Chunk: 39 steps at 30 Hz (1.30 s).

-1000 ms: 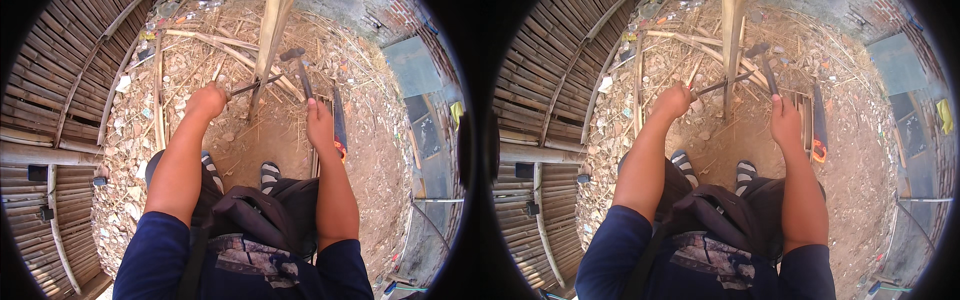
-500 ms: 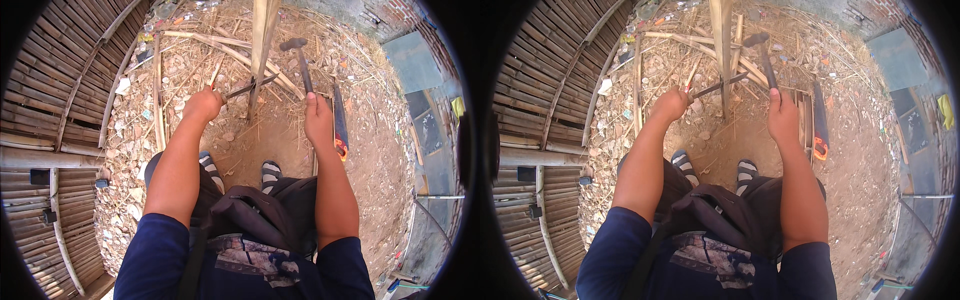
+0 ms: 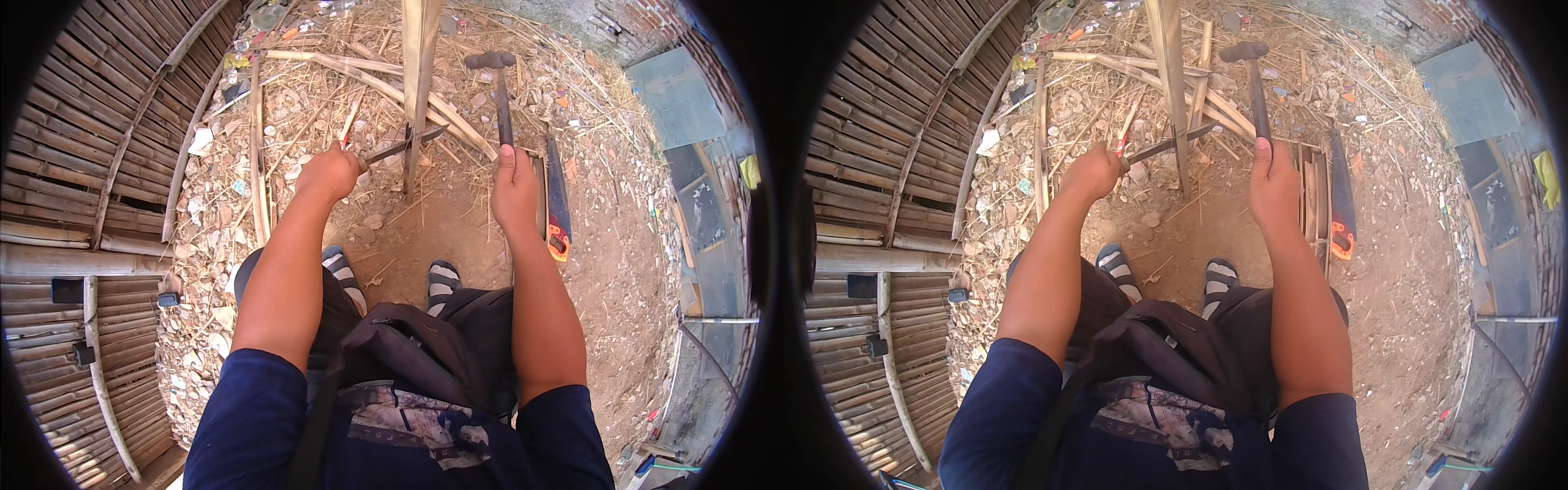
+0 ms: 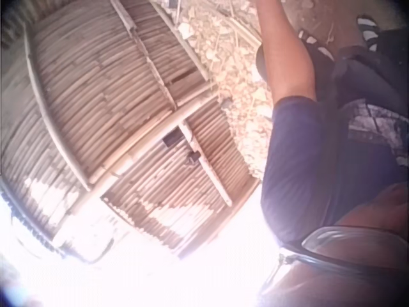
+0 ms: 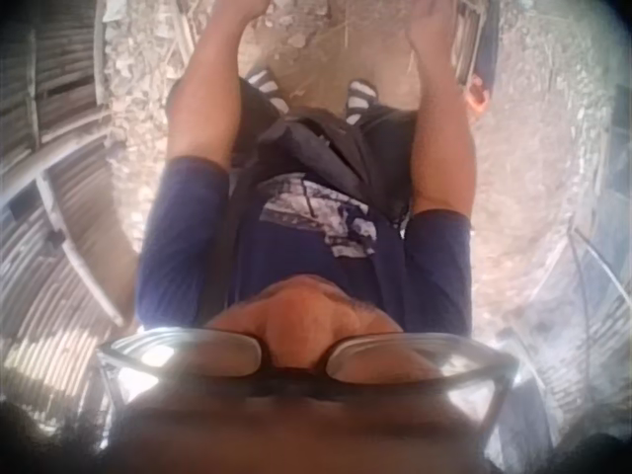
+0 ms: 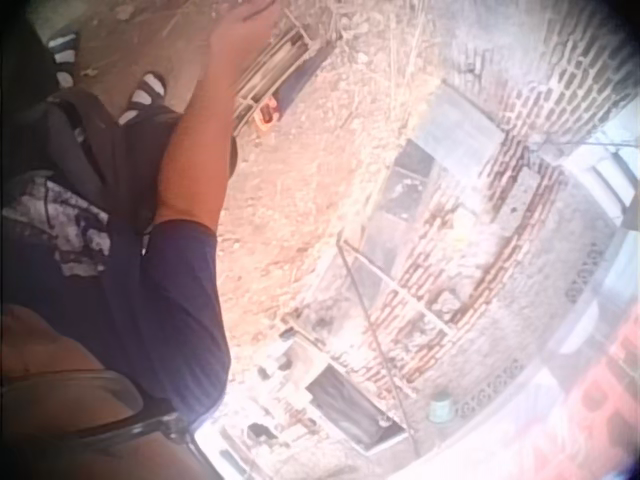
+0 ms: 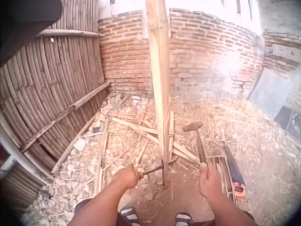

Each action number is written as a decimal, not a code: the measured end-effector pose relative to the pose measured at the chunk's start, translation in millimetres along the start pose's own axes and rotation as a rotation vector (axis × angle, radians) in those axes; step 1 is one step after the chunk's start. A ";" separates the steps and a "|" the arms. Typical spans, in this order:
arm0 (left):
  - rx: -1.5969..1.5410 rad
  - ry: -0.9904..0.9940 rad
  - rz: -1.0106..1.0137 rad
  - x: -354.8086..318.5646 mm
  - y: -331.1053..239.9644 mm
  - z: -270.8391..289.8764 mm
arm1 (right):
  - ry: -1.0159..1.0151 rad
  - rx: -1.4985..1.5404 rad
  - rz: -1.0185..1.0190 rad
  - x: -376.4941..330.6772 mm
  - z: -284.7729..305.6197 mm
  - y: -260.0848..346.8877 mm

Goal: The person splits a piece of bamboo by holding it and striking a blade into the top with a hammer, then uses the blade to split the wood further by hand.

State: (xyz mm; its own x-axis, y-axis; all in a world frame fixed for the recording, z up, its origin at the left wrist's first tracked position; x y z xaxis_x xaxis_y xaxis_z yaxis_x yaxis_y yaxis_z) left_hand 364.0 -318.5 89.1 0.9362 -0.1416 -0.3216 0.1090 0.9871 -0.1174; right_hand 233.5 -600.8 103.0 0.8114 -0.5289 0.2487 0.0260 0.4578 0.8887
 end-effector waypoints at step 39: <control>0.187 0.087 -0.158 17.1 -28.7 -20.9 | 0.264 -0.396 -0.157 -2.3 -28.2 -59.5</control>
State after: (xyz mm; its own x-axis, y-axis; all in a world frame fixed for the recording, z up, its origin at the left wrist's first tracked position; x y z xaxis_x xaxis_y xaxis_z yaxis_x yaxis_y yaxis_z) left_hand 370.0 -350.8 67.3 0.8713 -0.2933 -0.3936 0.3194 0.9476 0.0010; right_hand 246.5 -606.7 38.6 0.8987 -0.4376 -0.0284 0.3382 0.6503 0.6803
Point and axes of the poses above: each hand's wrist, its own x-axis towards the middle knuckle, its own z-axis out of the back of the hand, y = z × x, the point moved 2 cm from there along x, towards the middle knuckle, and after that the axes turned 11 degrees about x, right-handed, at the moved point
